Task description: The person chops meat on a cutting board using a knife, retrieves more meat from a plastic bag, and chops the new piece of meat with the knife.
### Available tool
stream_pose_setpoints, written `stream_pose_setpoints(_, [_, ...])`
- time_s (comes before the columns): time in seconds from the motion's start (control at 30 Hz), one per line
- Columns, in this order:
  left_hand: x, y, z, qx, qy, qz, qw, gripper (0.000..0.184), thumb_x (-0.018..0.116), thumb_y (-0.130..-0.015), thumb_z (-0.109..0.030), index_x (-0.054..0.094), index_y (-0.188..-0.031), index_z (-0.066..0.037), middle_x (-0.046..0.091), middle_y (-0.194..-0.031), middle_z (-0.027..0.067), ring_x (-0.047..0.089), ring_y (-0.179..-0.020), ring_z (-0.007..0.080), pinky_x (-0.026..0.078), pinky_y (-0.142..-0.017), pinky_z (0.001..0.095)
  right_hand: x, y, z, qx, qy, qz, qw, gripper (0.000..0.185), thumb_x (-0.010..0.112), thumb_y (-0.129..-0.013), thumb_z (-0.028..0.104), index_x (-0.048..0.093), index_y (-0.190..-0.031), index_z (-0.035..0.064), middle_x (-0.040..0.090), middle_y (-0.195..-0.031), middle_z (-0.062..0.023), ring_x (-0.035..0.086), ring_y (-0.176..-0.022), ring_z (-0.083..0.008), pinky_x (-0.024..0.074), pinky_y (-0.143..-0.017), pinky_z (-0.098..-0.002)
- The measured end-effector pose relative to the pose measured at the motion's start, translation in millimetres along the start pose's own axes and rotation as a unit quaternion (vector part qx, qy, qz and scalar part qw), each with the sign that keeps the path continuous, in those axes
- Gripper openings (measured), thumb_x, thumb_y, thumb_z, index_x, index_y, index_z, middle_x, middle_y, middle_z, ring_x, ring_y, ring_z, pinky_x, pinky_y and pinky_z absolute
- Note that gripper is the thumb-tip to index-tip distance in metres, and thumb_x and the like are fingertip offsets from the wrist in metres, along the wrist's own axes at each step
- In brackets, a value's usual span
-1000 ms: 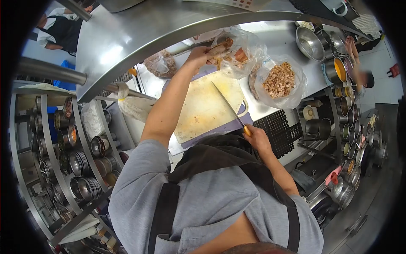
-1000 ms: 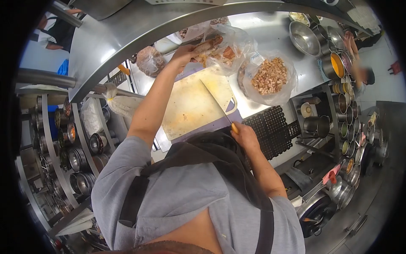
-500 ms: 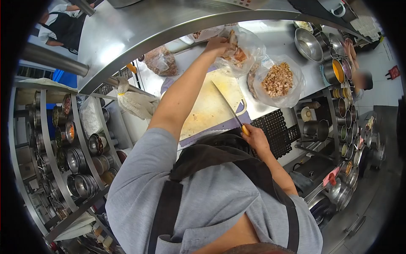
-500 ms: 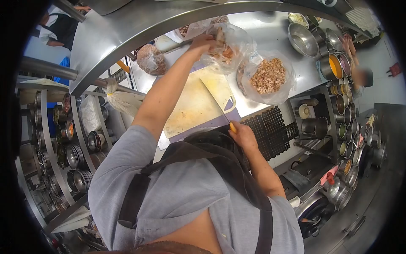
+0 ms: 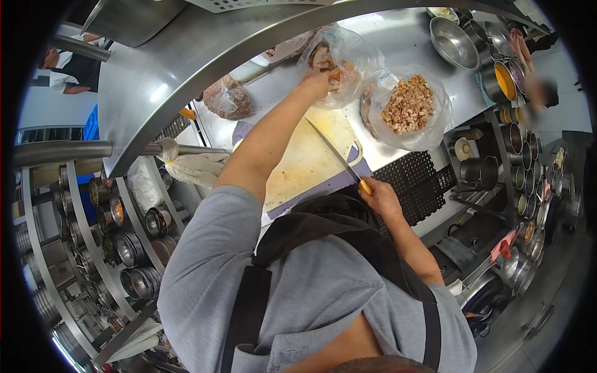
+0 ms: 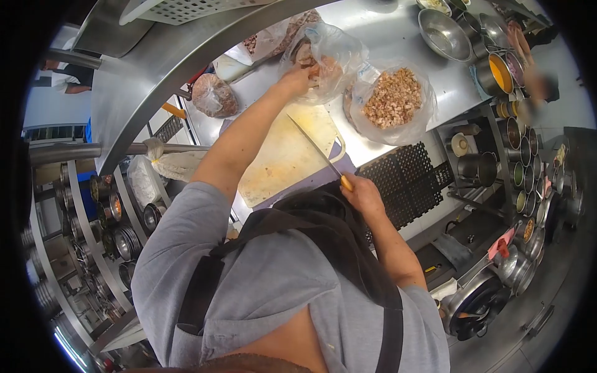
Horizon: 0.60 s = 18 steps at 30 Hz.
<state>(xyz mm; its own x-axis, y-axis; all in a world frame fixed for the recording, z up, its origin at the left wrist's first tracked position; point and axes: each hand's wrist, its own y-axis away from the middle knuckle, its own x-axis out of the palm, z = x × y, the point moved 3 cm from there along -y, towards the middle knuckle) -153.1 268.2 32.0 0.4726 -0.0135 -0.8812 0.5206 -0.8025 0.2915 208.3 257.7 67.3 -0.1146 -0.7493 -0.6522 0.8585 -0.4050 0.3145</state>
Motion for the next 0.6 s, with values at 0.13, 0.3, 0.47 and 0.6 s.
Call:
stream_pose_setpoints(0.13, [-4, 4, -2, -0.007, -0.026, 0.011, 1.0, 0.05, 0.061, -0.08, -0.005, 0.055, -0.13, -0.007, 0.051, -0.134, 0.0253, 0.053, -0.122, 0.039, 0.046, -0.101, 0.0424, -1, -1, 0, 0.005, 0.002, 0.007, 1.0, 0.039, 0.07, -0.081, 0.018, 0.064, -0.119, 0.008, 0.067, -0.096, -0.0228, 0.064, -0.091, -0.0402, 0.051, -0.081, -0.0465])
stream_pose_setpoints(0.3, [0, -8, 7, 0.01, -0.026, 0.026, 0.999, 0.05, 0.057, -0.082, -0.004, 0.058, -0.129, -0.019, 0.063, -0.116, 0.0216, 0.062, -0.108, 0.0361, 0.05, -0.093, 0.0437, -1, 0, -1, -0.015, 0.008, -0.004, 1.0, 0.039, 0.07, -0.081, 0.018, 0.064, -0.118, 0.0076, 0.067, -0.096, -0.0227, 0.064, -0.091, -0.0403, 0.0512, -0.08, -0.0463])
stream_pose_setpoints(0.47, [9, -5, 22, 0.056, -0.046, -0.021, 0.997, 0.024, 0.059, -0.08, -0.006, 0.067, -0.103, -0.006, 0.068, -0.099, 0.0212, 0.064, -0.098, 0.0369, 0.051, -0.085, 0.0442, 0, 1, 1, -0.009, 0.01, -0.004, 1.0, 0.04, 0.07, -0.081, 0.018, 0.064, -0.119, 0.0071, 0.067, -0.097, -0.023, 0.064, -0.092, -0.0404, 0.0511, -0.08, -0.0461])
stream_pose_setpoints(0.6, [1, 7, 19, 0.08, 0.061, -0.105, 0.989, 0.015, 0.06, -0.08, -0.008, 0.066, -0.093, -0.006, 0.068, -0.095, 0.0187, 0.064, -0.093, 0.0372, 0.05, -0.08, 0.0434, 1, 3, 0, -0.012, 0.009, -0.01, 1.0, 0.04, 0.071, -0.081, 0.018, 0.064, -0.119, 0.007, 0.067, -0.098, -0.0233, 0.064, -0.093, -0.0404, 0.0512, -0.08, -0.0461])
